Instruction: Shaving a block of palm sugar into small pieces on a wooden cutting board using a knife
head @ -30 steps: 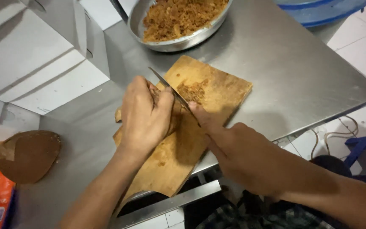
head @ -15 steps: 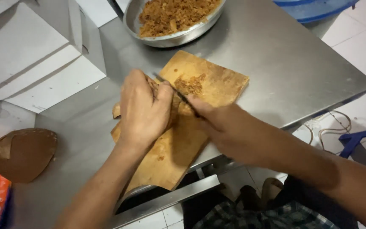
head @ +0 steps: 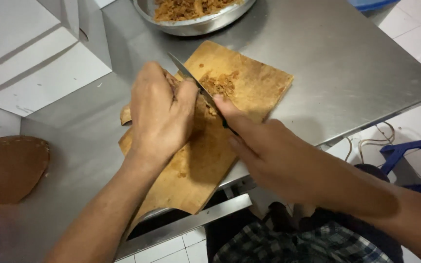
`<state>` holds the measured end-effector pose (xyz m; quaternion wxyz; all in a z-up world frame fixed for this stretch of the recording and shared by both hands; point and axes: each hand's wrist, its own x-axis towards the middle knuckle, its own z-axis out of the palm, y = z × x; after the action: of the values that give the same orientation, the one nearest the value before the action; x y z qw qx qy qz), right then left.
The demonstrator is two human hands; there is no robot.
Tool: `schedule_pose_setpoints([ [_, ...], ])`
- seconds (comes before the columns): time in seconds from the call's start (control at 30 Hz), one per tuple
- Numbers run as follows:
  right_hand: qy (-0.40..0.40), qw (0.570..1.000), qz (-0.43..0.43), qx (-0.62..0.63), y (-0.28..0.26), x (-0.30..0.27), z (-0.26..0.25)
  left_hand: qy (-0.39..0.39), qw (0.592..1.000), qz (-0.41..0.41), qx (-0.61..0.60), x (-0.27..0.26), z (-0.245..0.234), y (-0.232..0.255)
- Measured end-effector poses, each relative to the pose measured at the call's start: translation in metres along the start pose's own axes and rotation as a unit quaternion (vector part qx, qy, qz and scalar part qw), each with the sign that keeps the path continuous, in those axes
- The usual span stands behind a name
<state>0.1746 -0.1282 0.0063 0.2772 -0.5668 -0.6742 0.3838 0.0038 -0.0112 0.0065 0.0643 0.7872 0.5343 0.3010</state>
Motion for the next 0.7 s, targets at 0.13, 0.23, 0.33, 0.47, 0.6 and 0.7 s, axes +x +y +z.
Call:
schedule_pose_setpoints([
  [0.13,-0.013,0.994,-0.106,0.023,0.008,0.017,0.003,-0.007,0.999,0.02,-0.03,-0.001,-0.008,0.011],
  [0.23,-0.016,0.998,-0.057,-0.009,0.0,0.015,-0.007,-0.015,0.999,0.032,-0.034,-0.003,-0.006,0.009],
  [0.33,-0.034,0.995,0.071,-0.059,-0.009,0.007,-0.013,-0.049,0.998,0.004,-0.039,-0.006,-0.022,0.019],
  [0.47,-0.017,0.982,0.092,-0.166,0.005,-0.004,-0.006,-0.106,0.982,-0.001,-0.155,-0.003,-0.025,0.007],
  [0.6,0.005,0.982,0.091,-0.163,0.011,-0.011,-0.014,-0.094,0.972,0.025,-0.212,-0.004,-0.035,0.015],
  [0.7,0.053,0.984,0.028,-0.169,0.018,-0.01,-0.02,-0.06,0.987,-0.057,-0.138,-0.004,-0.04,0.023],
])
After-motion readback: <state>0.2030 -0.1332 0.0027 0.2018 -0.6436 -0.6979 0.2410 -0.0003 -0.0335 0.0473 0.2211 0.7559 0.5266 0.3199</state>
